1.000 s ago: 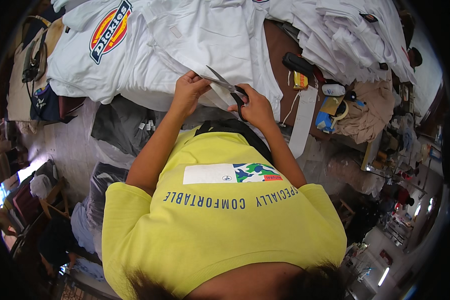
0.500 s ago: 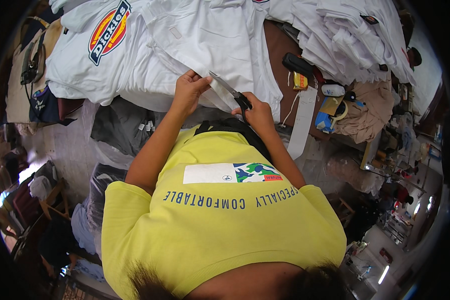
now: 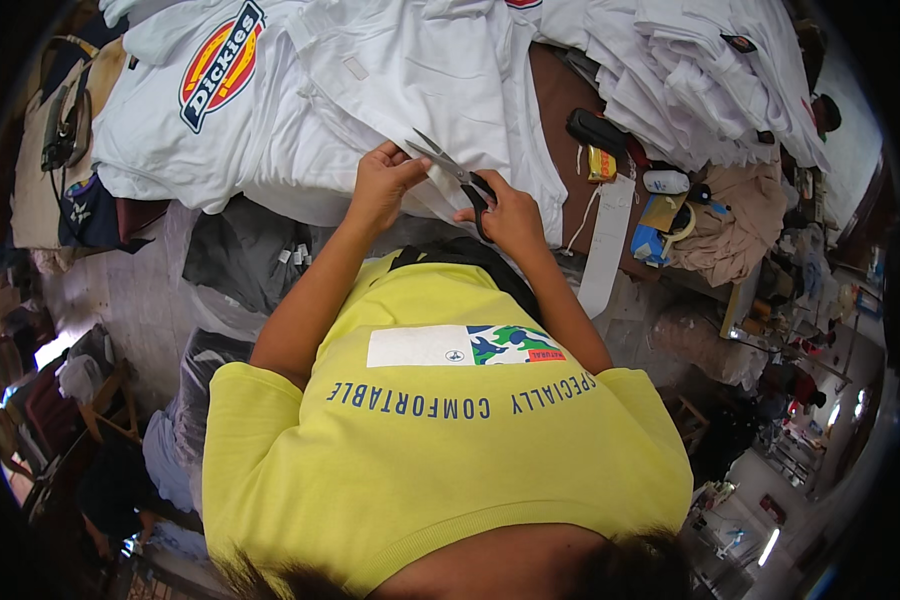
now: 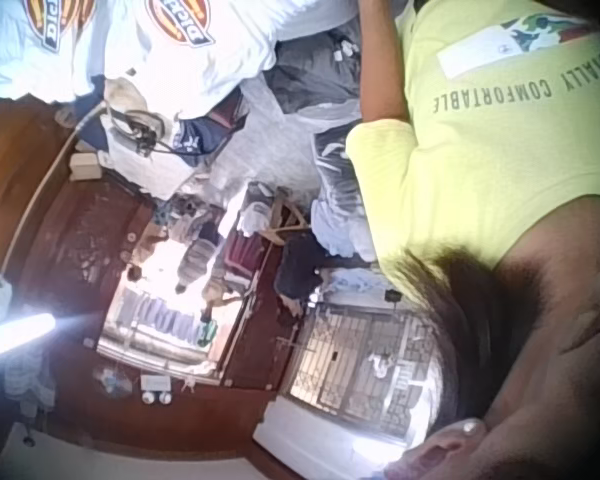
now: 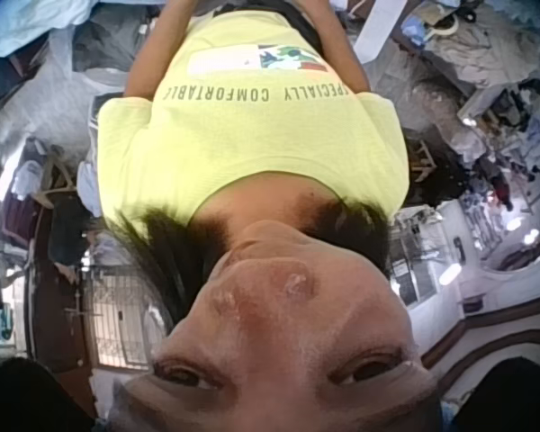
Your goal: The person trims threads from white t-shirts using shears and folds them into a stack.
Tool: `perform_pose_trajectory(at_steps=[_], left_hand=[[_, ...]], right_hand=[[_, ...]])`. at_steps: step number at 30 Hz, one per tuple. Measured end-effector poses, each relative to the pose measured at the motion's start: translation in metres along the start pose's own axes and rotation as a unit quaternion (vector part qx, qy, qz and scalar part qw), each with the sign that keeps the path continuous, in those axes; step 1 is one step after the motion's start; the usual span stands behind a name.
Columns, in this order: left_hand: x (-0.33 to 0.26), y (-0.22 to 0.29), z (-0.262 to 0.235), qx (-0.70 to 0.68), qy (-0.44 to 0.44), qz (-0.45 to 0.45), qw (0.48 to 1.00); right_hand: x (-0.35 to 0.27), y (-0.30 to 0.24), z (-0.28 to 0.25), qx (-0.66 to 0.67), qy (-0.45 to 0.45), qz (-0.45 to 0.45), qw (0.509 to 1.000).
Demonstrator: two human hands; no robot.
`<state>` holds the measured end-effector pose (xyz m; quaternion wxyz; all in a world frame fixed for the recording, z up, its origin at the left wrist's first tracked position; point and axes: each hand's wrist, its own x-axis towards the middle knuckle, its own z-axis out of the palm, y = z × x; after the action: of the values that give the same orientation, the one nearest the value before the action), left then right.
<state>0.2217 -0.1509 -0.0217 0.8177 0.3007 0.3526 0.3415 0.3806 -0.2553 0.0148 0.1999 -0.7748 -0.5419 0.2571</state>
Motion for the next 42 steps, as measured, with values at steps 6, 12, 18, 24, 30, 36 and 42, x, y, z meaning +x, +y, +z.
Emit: perform_pose_trajectory(at_steps=[6, 12, 18, 24, 30, 36, 42], left_hand=[[0.006, 0.006, -0.005, -0.009, 0.019, 0.006, 1.0], [0.007, 0.009, -0.007, -0.006, 0.007, 0.013, 1.0], [0.008, 0.011, -0.008, -0.004, 0.002, 0.018, 1.0], [0.007, 0.013, -0.006, 0.003, -0.002, 0.022, 1.0], [0.012, 0.018, -0.007, -0.019, 0.014, 0.009, 1.0], [0.015, 0.018, -0.011, -0.014, 0.001, 0.025, 1.0], [0.016, 0.018, -0.014, -0.008, -0.007, 0.031, 0.999]], right_hand=[[-0.008, 0.004, -0.002, 0.057, -0.01, 0.026, 0.998], [-0.003, -0.005, -0.004, -0.008, -0.004, 0.017, 1.0], [0.01, -0.017, -0.005, 0.003, -0.024, 0.019, 1.0], [0.009, -0.012, 0.003, 0.009, -0.005, 0.012, 1.0], [0.003, 0.008, 0.013, 0.065, 0.018, 0.003, 0.998], [0.006, -0.014, 0.002, -0.009, 0.025, -0.01, 1.0], [0.018, -0.03, -0.001, -0.016, 0.006, -0.005, 1.0]])
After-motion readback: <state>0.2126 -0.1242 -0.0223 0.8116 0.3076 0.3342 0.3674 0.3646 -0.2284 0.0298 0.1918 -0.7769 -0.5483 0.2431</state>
